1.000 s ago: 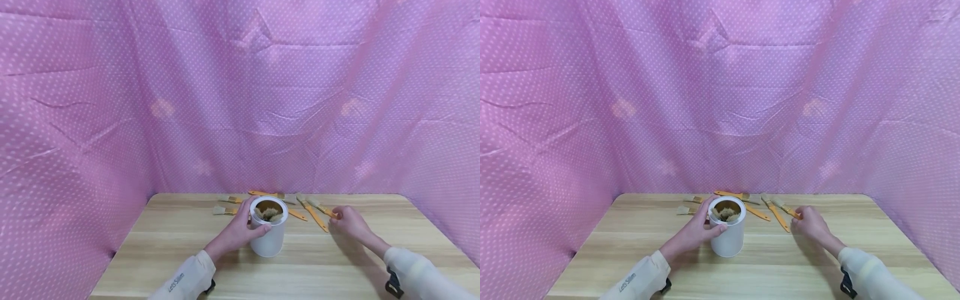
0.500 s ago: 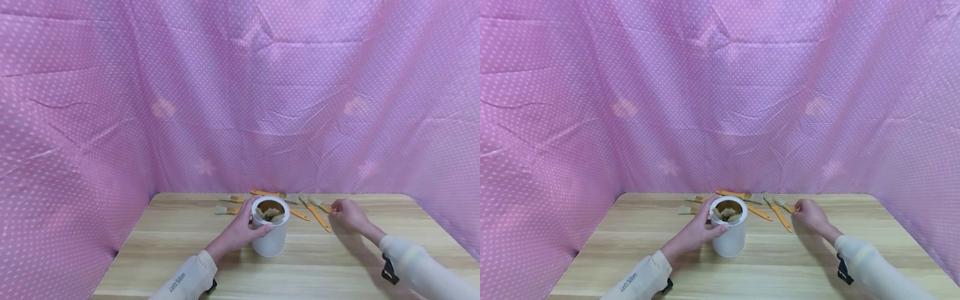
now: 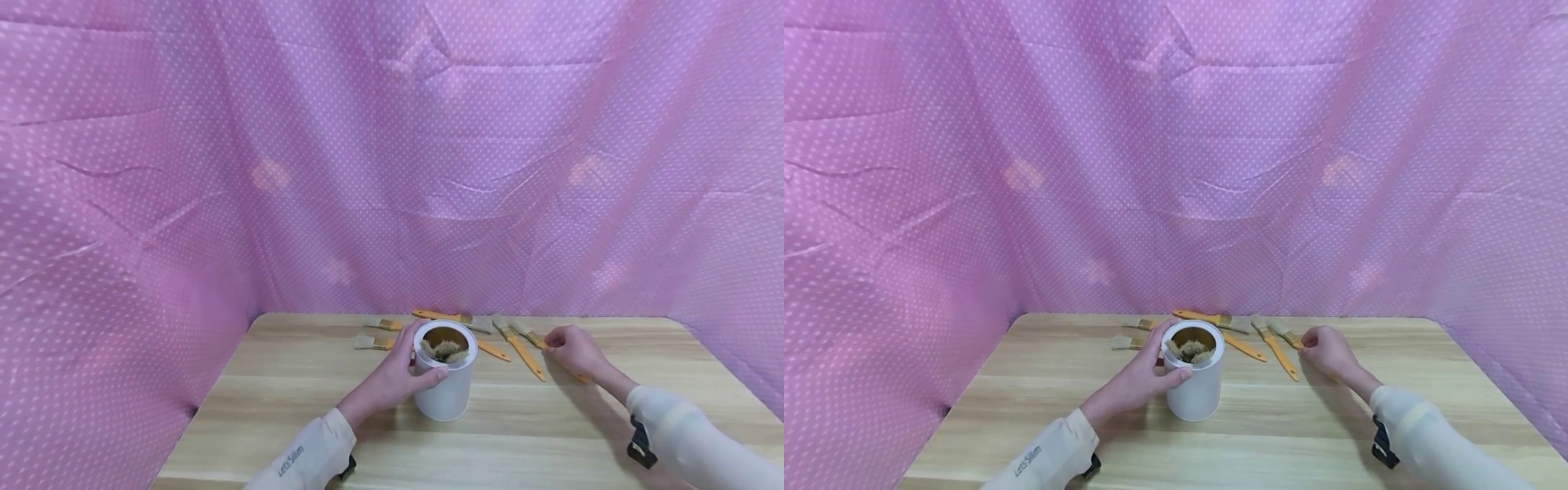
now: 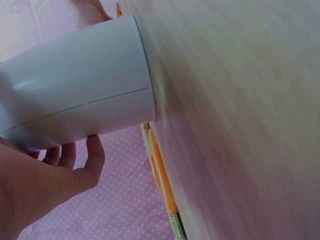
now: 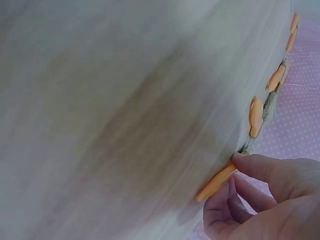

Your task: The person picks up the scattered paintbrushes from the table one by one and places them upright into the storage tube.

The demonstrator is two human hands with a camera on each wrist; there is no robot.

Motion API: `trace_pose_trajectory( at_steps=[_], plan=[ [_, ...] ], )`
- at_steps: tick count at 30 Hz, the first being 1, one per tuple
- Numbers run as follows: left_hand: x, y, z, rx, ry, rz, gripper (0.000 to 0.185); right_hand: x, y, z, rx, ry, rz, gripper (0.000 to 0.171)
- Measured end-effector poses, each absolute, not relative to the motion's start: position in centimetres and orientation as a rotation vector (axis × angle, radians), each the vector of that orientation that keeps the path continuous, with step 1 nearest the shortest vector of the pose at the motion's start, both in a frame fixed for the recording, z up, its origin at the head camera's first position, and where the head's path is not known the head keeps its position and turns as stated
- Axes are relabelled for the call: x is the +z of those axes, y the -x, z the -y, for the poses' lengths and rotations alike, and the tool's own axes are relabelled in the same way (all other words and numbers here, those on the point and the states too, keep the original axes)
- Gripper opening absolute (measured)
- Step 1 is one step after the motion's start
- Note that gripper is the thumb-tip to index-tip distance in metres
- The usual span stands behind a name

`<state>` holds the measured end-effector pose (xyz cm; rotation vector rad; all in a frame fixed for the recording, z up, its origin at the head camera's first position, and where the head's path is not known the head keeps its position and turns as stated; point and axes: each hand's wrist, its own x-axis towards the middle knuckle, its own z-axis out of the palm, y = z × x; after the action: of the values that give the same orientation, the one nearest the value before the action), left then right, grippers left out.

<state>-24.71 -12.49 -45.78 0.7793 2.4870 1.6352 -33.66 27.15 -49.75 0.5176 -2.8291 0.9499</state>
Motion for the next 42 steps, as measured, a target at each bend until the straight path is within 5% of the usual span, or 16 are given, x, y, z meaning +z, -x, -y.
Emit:
trace_pose_trajectory(
  at_steps=[22,42],
  plan=[
    [-45.3,25.0,10.8,1.578,-0.814,-2.508,0.086,-48.3,32.0,-29.0,1.005,-0.426,2.858,0.015],
    [-45.5,24.3,12.6,1.616,-0.74,-2.522,0.09,-40.8,29.6,-21.5,1.733,-0.451,2.531,0.039]
  ],
)
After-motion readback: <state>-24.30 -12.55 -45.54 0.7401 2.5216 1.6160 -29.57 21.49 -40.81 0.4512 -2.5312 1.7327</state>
